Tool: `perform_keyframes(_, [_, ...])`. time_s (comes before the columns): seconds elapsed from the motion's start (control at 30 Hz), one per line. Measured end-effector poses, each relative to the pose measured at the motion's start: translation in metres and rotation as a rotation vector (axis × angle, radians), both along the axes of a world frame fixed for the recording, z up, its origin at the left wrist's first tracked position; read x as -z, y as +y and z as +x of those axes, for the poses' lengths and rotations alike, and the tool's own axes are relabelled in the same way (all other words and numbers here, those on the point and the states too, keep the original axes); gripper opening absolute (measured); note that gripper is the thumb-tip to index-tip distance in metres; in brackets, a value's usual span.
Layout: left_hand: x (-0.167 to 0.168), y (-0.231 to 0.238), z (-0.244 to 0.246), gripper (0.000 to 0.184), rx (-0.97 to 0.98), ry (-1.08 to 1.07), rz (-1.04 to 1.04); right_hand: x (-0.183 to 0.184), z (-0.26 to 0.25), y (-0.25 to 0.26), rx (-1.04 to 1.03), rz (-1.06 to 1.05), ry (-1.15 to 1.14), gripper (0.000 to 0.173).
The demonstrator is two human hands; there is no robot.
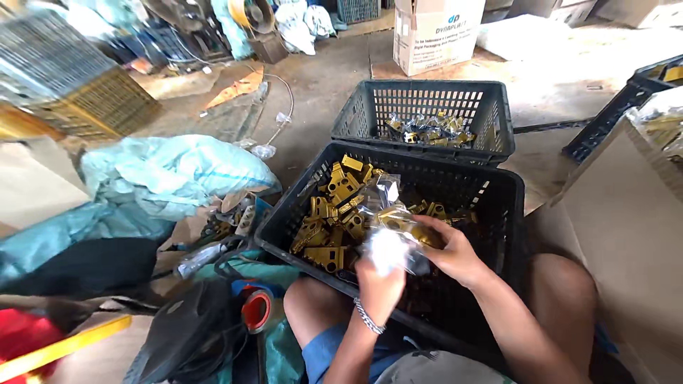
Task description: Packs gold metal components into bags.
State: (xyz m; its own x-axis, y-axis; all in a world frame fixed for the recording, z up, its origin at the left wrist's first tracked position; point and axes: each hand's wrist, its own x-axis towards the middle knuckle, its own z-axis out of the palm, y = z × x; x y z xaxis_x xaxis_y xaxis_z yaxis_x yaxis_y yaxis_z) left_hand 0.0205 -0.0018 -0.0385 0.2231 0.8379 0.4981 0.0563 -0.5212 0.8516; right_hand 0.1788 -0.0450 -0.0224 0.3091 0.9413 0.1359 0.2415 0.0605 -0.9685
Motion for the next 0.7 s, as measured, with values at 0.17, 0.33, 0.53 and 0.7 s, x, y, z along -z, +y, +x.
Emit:
perform_keyframes(0.17, [-0.012, -0.015, -0.004, 0.027, 0.372, -0.131, -0.146, -0.020, 0.023, -0.002, -0.263, -0.172, -0.518, 0.031])
perform_keyframes(0.33, [-0.036, 0.008, -0.043, 0.023, 0.318, -0.191, -0.580, -0.034, 0.076, -0.005, 0.041, -0.028, -0.640, 0.020])
perform_keyframes(0.53, [-0.004, 0.007, -0.015, 0.044, 0.121, -0.026, -0.102, -0.040, 0.023, -0.001, -0.055, -0.006, -0.252, 0.059])
perform_keyframes(0.7, [-0.023, 0.000, -0.029, 0.052, 0.497, -0.015, -0.431, -0.020, 0.006, -0.012, -0.292, -0.106, 0.072, 0.017])
